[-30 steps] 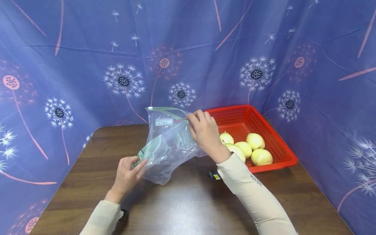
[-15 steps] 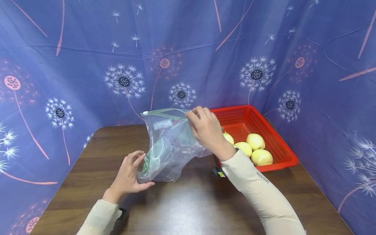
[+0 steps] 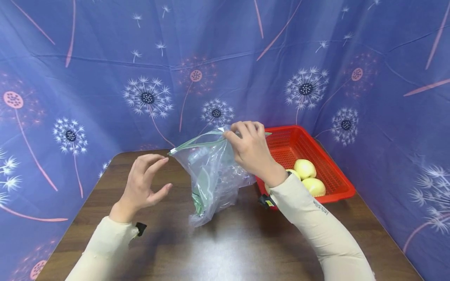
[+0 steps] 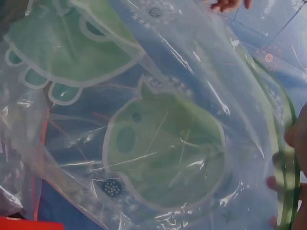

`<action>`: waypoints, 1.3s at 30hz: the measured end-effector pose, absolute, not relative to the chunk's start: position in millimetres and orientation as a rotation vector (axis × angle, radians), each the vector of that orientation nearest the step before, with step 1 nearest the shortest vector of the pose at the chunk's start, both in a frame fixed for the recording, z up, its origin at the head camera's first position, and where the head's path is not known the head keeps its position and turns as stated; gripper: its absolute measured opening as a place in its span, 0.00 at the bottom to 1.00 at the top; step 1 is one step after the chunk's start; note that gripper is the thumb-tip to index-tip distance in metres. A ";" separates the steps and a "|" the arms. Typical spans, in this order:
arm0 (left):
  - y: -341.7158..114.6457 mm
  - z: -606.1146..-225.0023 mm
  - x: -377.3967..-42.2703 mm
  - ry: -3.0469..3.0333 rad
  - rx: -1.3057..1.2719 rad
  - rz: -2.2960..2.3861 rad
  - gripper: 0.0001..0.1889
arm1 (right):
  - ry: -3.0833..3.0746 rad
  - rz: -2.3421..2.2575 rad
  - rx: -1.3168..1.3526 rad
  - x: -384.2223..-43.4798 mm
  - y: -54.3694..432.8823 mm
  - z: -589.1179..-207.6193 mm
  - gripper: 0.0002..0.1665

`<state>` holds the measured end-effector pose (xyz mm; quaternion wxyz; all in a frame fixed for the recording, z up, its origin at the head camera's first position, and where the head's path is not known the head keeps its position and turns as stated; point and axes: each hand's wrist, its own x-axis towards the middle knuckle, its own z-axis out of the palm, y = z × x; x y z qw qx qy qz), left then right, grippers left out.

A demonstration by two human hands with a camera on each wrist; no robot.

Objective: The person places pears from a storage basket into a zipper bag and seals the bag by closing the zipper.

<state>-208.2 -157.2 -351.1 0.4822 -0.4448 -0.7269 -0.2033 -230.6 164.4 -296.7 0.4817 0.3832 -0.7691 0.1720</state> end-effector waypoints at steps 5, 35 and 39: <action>-150.9 -330.2 -208.0 -1.834 -1.158 -0.469 0.26 | -1.849 0.450 1.020 -231.0 167.0 -292.4 0.09; -109.6 -285.2 -206.0 -1.847 -1.625 -0.245 0.07 | -1.778 0.612 1.596 -231.5 151.4 -296.3 0.16; -111.9 -286.3 -206.1 -1.867 -1.623 -0.213 0.04 | -1.780 0.610 1.606 -232.0 150.5 -298.2 0.16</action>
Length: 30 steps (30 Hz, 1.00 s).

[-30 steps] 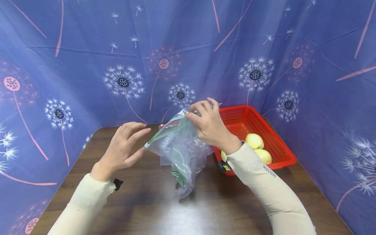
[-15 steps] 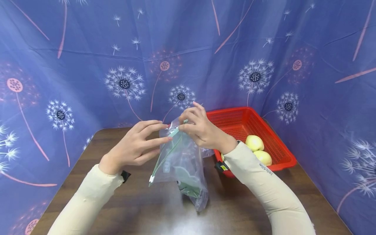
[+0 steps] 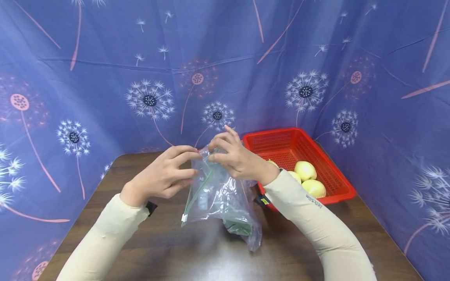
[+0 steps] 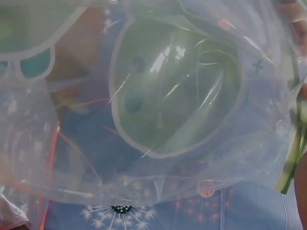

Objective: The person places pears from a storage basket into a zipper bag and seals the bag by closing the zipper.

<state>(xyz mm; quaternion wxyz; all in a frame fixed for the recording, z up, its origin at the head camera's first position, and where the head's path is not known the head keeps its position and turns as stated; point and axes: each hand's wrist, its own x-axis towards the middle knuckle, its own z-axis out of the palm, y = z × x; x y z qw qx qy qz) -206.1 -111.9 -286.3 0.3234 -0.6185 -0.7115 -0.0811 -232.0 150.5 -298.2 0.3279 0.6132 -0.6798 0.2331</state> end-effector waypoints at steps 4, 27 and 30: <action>-113.7 -289.0 -206.6 -1.865 -1.619 -0.196 0.04 | -1.785 0.588 1.611 -232.3 150.1 -299.2 0.16; -131.8 -294.3 -208.6 -1.923 -1.513 -0.233 0.13 | -1.751 0.268 1.686 -218.3 158.7 -289.9 0.18; -135.3 -292.8 -208.1 -1.928 -1.495 -0.225 0.12 | -1.747 0.265 1.677 -217.3 163.0 -286.9 0.19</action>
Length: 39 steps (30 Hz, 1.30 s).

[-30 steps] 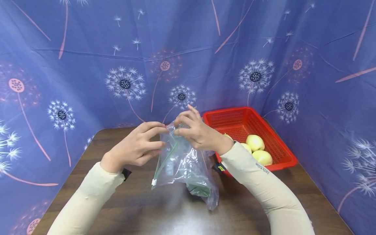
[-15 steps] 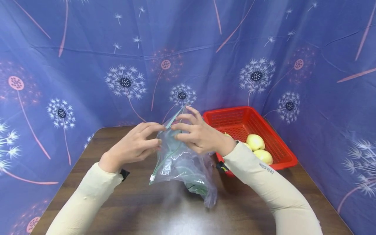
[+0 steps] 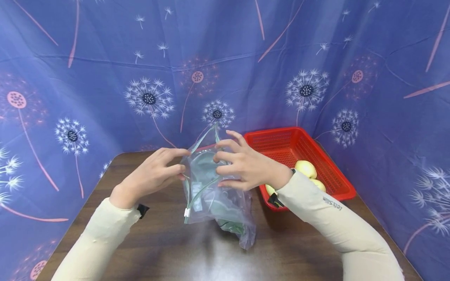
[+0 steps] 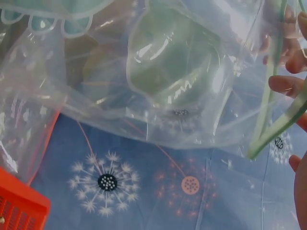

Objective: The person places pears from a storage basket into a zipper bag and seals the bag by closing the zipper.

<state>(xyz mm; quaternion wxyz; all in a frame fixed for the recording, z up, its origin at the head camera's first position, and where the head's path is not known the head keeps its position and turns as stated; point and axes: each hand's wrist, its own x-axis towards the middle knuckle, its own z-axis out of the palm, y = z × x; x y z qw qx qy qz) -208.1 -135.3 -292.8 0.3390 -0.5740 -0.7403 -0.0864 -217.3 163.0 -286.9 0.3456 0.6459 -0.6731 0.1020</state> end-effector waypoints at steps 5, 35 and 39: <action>-141.0 -288.4 -205.1 -1.952 -1.481 -0.206 0.16 | -1.751 0.266 1.641 -217.4 172.7 -283.3 0.20; -172.9 -286.5 -195.0 -1.977 -1.335 -0.227 0.18 | -1.841 0.327 1.557 -214.6 209.1 -288.7 0.18; -173.9 -286.8 -197.3 -1.951 -1.330 -0.248 0.20 | -1.822 0.321 1.549 -215.9 208.3 -292.5 0.18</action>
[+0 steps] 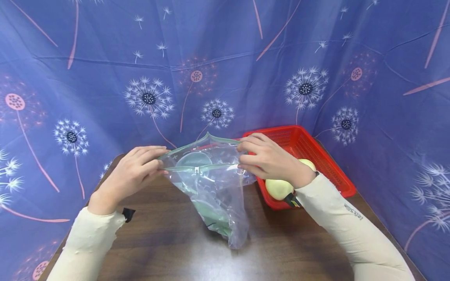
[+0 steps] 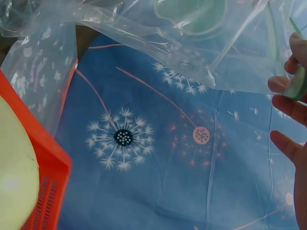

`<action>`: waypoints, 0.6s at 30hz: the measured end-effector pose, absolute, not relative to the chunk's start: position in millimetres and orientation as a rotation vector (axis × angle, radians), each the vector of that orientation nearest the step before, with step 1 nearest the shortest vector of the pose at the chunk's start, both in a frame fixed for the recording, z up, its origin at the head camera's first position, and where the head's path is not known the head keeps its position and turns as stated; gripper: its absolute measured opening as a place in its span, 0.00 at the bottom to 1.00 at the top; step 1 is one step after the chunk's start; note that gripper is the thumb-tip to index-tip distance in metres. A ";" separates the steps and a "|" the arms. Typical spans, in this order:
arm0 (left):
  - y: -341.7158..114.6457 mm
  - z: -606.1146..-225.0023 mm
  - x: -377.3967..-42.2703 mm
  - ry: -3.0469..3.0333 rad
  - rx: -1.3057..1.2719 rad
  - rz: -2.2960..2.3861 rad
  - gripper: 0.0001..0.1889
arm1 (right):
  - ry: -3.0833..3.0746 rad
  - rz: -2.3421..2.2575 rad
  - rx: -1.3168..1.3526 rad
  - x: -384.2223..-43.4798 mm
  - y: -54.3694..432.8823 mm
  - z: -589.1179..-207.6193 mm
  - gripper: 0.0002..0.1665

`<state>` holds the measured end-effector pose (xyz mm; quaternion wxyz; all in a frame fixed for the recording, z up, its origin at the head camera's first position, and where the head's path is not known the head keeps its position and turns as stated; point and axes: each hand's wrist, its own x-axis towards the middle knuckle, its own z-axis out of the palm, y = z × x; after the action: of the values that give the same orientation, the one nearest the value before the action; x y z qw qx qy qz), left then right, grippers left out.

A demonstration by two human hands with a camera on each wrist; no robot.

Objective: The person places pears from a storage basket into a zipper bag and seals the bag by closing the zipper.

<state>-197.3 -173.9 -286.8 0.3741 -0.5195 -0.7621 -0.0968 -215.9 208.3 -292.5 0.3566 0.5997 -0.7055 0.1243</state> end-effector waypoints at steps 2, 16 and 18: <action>-174.3 -285.9 -198.6 -1.926 -1.325 -0.257 0.20 | -1.812 0.324 1.547 -216.3 207.3 -295.1 0.18; -173.2 -269.2 -197.3 -1.809 -1.314 -0.328 0.15 | -1.894 0.279 1.528 -216.9 193.2 -327.6 0.16; -173.2 -267.6 -196.3 -1.795 -1.319 -0.332 0.15 | -1.891 0.264 1.519 -217.2 189.5 -332.5 0.17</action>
<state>-196.3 -173.2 -267.6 0.4302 -0.5287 -0.7195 -0.1330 -217.2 189.5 -332.5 0.3439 0.5846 -0.7278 0.1015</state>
